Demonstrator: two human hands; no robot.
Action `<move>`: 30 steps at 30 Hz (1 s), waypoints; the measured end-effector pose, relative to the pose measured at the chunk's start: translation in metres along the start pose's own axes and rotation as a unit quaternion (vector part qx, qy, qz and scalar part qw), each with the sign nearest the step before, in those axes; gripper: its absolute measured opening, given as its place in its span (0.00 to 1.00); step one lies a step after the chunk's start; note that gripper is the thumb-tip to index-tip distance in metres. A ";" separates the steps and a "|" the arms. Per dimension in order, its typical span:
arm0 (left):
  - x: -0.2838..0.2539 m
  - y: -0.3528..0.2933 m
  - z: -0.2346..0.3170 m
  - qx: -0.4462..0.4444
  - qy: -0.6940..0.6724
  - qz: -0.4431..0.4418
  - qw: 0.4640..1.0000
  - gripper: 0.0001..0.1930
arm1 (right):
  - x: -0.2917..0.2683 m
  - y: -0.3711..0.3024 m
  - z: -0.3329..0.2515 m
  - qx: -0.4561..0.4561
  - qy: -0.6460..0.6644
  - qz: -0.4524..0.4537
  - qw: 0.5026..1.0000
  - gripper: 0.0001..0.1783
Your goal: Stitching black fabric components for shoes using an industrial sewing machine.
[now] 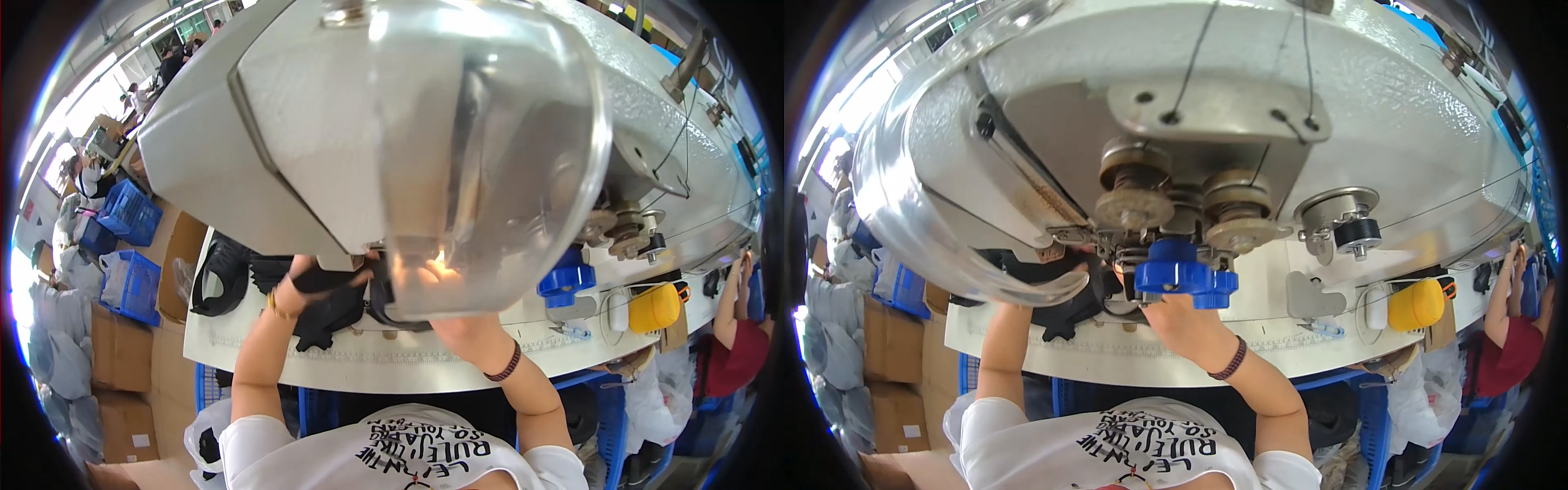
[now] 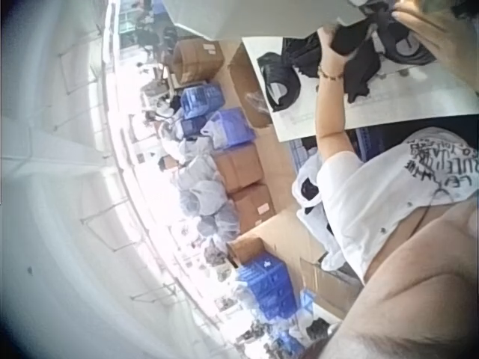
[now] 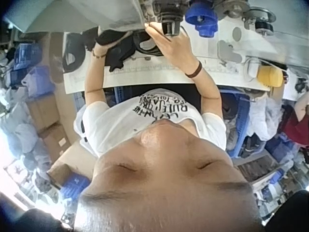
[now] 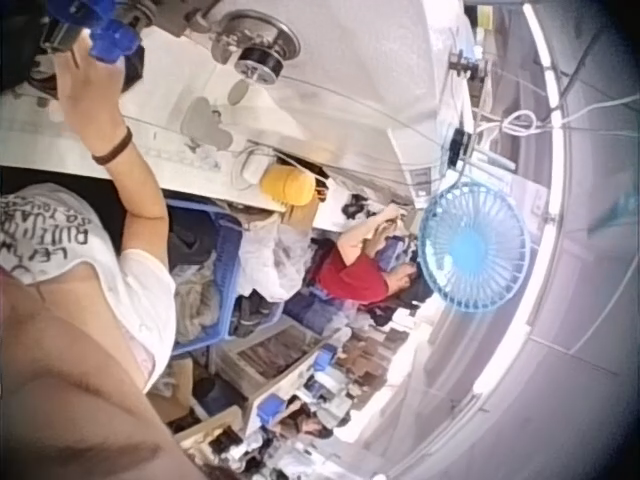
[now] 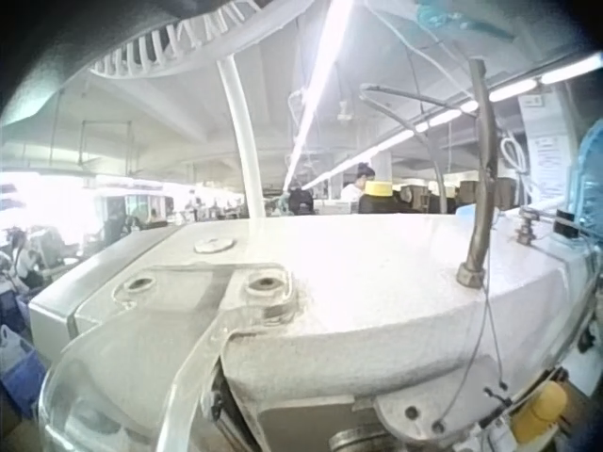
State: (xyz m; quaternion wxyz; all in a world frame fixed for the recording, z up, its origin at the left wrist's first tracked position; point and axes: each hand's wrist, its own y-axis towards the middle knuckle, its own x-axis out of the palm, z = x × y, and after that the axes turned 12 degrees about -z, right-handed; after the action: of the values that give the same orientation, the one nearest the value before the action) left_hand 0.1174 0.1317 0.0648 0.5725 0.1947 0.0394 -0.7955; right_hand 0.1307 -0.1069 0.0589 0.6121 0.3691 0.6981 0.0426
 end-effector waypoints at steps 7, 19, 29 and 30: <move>0.065 -0.005 0.039 0.199 0.486 0.144 0.839 0.18 | -0.030 -0.012 0.018 0.033 0.021 -0.047 0.998 0.17; 0.076 -0.001 0.035 0.232 0.469 0.171 0.835 0.16 | -0.007 -0.025 0.051 0.113 0.313 -0.061 0.941 0.20; 0.078 0.001 0.031 0.241 0.483 0.158 0.827 0.16 | -0.010 -0.033 0.074 0.015 0.190 -0.102 0.976 0.20; 0.075 0.001 0.032 0.242 0.484 0.159 0.826 0.16 | -0.007 -0.034 0.076 0.018 0.188 -0.108 0.976 0.19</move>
State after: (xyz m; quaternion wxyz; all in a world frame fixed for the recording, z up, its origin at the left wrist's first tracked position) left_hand 0.0895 0.0550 0.0675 0.5334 0.6903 0.0863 -0.4811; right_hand 0.1821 -0.1646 0.0285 0.4645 0.2882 0.8368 0.0320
